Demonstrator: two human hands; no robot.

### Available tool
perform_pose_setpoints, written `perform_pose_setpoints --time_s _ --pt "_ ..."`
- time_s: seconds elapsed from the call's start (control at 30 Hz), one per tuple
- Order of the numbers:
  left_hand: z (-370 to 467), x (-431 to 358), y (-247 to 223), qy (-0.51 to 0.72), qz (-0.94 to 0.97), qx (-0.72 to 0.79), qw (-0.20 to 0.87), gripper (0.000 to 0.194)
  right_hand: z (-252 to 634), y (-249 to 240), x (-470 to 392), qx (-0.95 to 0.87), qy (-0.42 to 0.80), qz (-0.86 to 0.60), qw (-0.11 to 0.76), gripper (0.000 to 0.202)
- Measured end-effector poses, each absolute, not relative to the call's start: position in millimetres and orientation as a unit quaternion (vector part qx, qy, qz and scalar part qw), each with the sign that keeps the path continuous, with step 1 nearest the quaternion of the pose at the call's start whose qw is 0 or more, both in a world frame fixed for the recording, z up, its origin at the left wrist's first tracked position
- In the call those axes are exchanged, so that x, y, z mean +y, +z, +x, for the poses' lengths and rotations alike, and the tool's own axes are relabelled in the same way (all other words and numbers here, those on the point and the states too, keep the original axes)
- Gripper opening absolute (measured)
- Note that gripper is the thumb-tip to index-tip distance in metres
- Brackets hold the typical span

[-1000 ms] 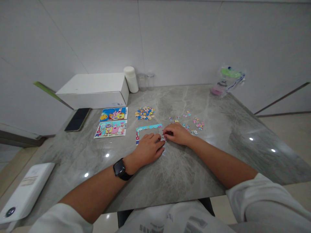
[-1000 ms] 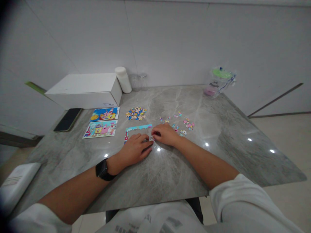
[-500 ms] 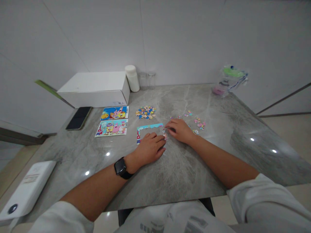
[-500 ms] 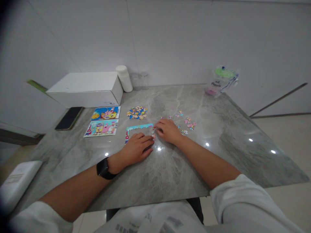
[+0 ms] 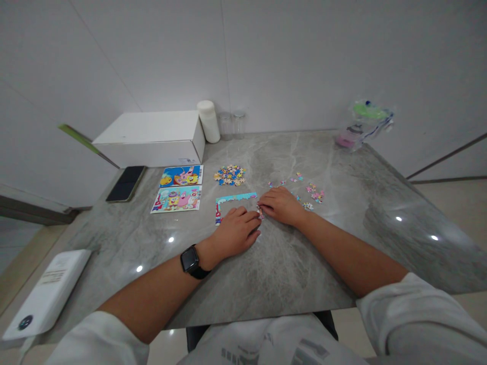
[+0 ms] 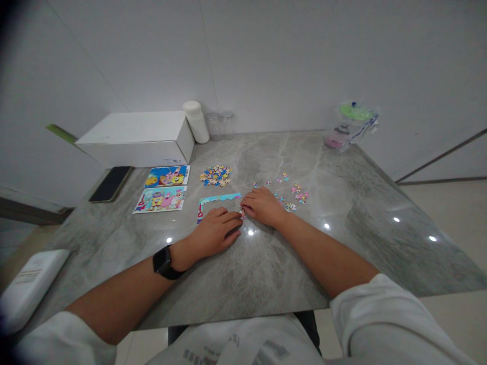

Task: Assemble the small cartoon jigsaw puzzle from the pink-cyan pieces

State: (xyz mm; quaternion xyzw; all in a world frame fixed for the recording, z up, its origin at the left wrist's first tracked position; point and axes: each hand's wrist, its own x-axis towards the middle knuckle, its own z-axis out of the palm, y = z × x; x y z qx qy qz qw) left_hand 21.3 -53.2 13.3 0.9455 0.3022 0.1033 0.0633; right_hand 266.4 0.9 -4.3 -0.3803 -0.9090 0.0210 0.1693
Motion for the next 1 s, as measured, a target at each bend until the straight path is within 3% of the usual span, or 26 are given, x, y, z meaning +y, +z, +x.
perform_pose_setpoints --time_s 1.0 --pt "22.3 -55.0 16.0 0.096 0.945 0.307 0.060 0.032 267.6 -5.5 1.1 -0.917 0.047 -0.338 0.205 0.011"
